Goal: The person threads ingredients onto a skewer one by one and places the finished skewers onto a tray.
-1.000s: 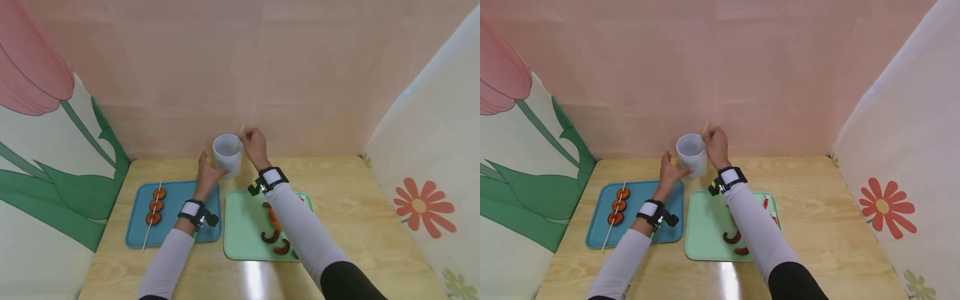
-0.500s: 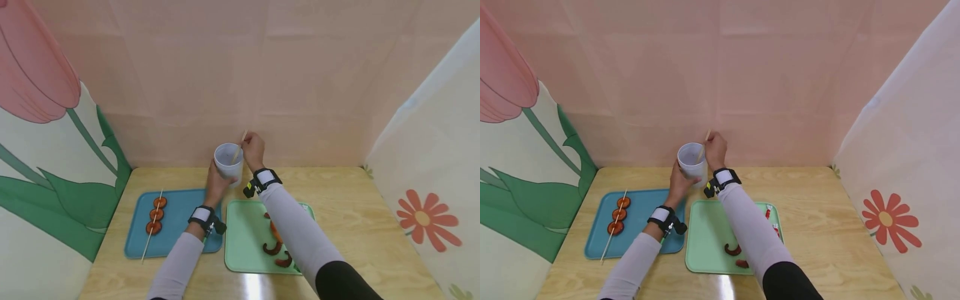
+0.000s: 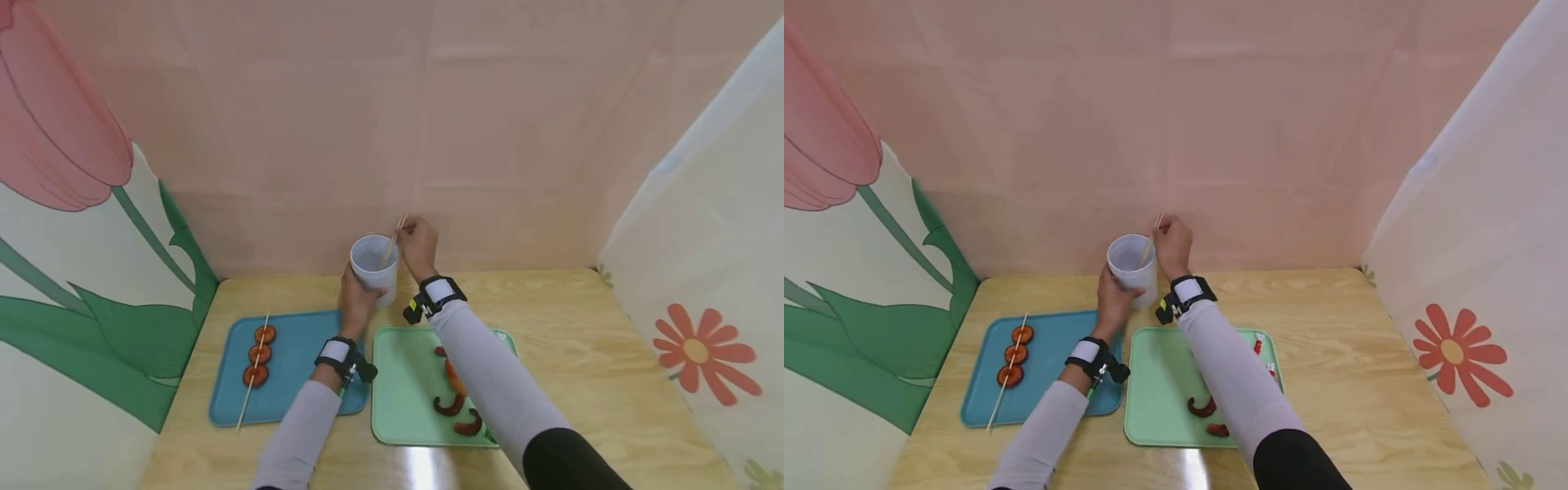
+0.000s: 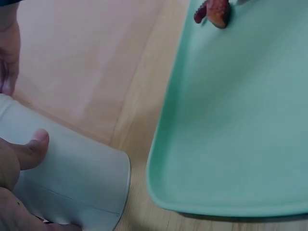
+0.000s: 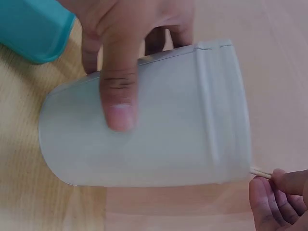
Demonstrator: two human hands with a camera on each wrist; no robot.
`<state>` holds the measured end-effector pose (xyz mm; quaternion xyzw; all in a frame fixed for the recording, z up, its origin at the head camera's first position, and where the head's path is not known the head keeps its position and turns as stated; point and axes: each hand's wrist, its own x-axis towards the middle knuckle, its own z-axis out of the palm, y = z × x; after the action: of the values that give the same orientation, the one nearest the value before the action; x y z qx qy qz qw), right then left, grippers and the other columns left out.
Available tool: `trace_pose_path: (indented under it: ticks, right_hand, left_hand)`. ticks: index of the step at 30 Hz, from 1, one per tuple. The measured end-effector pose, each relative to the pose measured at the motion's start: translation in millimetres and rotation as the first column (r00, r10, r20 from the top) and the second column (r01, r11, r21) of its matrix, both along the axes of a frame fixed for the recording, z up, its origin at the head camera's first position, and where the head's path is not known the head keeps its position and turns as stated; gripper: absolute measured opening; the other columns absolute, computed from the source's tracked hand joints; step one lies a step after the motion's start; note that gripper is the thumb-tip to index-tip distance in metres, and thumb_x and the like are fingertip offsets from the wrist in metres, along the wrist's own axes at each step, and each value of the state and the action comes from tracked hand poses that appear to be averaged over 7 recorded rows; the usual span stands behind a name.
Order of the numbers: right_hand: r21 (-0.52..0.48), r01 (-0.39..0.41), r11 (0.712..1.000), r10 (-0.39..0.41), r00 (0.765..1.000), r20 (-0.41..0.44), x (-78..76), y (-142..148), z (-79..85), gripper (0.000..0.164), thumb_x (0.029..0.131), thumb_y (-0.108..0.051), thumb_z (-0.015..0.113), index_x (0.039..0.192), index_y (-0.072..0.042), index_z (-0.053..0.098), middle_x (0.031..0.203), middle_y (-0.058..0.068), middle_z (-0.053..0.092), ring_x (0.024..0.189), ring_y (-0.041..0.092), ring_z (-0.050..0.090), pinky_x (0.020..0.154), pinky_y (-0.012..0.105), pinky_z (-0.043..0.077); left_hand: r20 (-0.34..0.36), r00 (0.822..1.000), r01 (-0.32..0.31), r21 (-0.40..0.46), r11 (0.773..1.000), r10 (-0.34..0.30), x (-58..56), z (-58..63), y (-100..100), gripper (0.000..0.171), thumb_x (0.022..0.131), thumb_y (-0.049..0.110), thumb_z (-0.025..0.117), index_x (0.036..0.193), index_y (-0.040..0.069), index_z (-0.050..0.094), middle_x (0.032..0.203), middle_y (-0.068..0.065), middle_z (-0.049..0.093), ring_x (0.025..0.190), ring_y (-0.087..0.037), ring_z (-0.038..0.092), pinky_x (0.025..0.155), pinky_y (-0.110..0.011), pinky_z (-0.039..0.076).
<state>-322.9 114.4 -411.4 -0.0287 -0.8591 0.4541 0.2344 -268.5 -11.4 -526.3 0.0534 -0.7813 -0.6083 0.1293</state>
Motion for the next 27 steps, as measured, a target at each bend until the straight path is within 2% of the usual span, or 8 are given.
trace_pose_path:
  ticks: [4,10,14,17,21,24,27]
  right_hand:
    - [-0.044,-0.017,0.999,0.014,0.998,-0.061,3.8,3.6,7.2,0.006,0.091,0.001,0.070,0.094,0.004,0.067,0.088,0.020,0.073,0.077,0.028,0.070,0.062,0.020,0.048]
    - [-0.155,-0.083,0.984,0.054,0.982,-0.182,9.8,8.1,40.3,0.010,0.094,0.001,0.066,0.102,0.007,0.065,0.093,0.020,0.070,0.080,0.022,0.067,0.067,0.019,0.059]
    - [-0.202,-0.125,0.971,0.071,0.965,-0.253,22.7,13.8,63.1,0.011,0.095,-0.001,0.069,0.103,0.006,0.066,0.097,0.020,0.070,0.083,0.020,0.069,0.072,0.020,0.062]
    - [-0.240,-0.195,0.951,0.112,0.940,-0.323,38.2,19.9,76.7,0.012,0.094,0.000,0.070,0.103,0.006,0.065,0.098,0.018,0.070,0.084,0.019,0.071,0.075,0.023,0.063]
    - [-0.272,-0.305,0.913,0.177,0.895,-0.410,67.2,25.4,89.4,0.014,0.094,-0.001,0.072,0.103,0.007,0.065,0.100,0.016,0.068,0.084,0.015,0.072,0.078,0.027,0.064]
    - [-0.265,-0.379,0.887,0.222,0.852,-0.474,95.0,23.7,94.2,0.016,0.093,0.000,0.073,0.102,0.009,0.064,0.101,0.017,0.068,0.084,0.013,0.073,0.079,0.030,0.064]
    - [-0.252,-0.456,0.854,0.284,0.813,-0.509,124.6,16.8,94.8,0.016,0.091,0.004,0.073,0.100,0.013,0.062,0.100,0.014,0.068,0.084,0.013,0.074,0.078,0.033,0.064]
  left_hand:
    - [0.020,1.000,-0.004,-0.006,1.000,0.004,-0.5,-7.1,1.1,0.107,0.072,0.008,0.092,0.159,0.011,0.029,0.153,-0.021,0.045,0.142,-0.037,0.046,0.121,-0.050,0.036]
    - [0.010,0.999,0.042,-0.080,0.996,-0.041,-4.5,0.8,-13.2,0.102,0.079,0.014,0.088,0.160,0.007,0.026,0.156,-0.023,0.044,0.144,-0.039,0.045,0.121,-0.052,0.037]
    - [0.011,0.999,0.051,-0.066,0.997,-0.050,2.1,5.8,-30.8,0.101,0.081,0.015,0.087,0.160,0.002,0.024,0.160,-0.023,0.040,0.148,-0.040,0.040,0.122,-0.052,0.036]
    - [-0.020,0.998,0.054,-0.006,0.999,-0.054,15.4,12.5,-43.4,0.099,0.084,0.014,0.085,0.161,0.003,0.024,0.161,-0.021,0.039,0.149,-0.039,0.038,0.122,-0.053,0.036]
    - [-0.145,0.986,0.078,-0.007,0.997,-0.078,42.0,28.2,-54.5,0.086,0.091,0.016,0.079,0.159,0.005,0.027,0.161,-0.017,0.040,0.149,-0.033,0.038,0.121,-0.052,0.037]
    - [-0.240,0.966,0.079,-0.089,0.993,-0.099,69.7,46.6,-59.8,0.074,0.096,0.020,0.074,0.157,0.008,0.033,0.158,-0.015,0.043,0.148,-0.030,0.041,0.119,-0.052,0.039]
    - [-0.342,0.934,0.028,-0.215,0.976,-0.102,97.0,63.4,-62.5,0.064,0.097,0.020,0.072,0.152,0.005,0.043,0.151,-0.017,0.051,0.142,-0.032,0.049,0.115,-0.054,0.043]
